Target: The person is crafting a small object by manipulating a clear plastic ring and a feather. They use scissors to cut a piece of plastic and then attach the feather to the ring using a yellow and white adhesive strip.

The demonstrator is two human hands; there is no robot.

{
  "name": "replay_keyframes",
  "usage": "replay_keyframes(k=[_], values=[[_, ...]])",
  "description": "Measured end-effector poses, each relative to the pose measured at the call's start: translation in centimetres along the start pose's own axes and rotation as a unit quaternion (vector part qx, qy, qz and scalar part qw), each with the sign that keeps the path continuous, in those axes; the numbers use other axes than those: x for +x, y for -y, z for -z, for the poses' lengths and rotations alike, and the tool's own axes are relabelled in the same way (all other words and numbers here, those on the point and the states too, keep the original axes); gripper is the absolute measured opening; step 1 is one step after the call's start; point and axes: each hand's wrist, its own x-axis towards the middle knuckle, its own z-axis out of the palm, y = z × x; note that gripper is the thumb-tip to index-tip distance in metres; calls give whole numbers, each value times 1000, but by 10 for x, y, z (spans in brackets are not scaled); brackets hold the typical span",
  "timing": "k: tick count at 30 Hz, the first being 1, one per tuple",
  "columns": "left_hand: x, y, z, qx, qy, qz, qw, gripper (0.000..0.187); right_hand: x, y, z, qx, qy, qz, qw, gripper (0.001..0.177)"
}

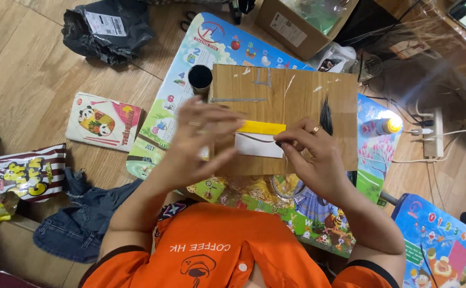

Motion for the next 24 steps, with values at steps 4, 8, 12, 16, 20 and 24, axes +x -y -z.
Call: replay_keyframes(k=[4,8,12,16,20,24], values=[[7,4,-18,126,124,-69,982,48,2,22,8,-50,30,52,997,24],[13,9,-4,61,138,-28,988,7,1,16,12,-45,29,45,998,25],[15,2,9,46,150,18,987,5,1,-1,11,22,33,17,999,25],[18,-1,15,12,156,110,981,3,-3,-22,7,75,38,-64,994,30],[9,15,11,49,143,134,979,5,-1,-39,7,104,47,-131,985,35],[20,-1,12,38,142,159,976,2,5,-52,10,123,60,-159,978,30]])
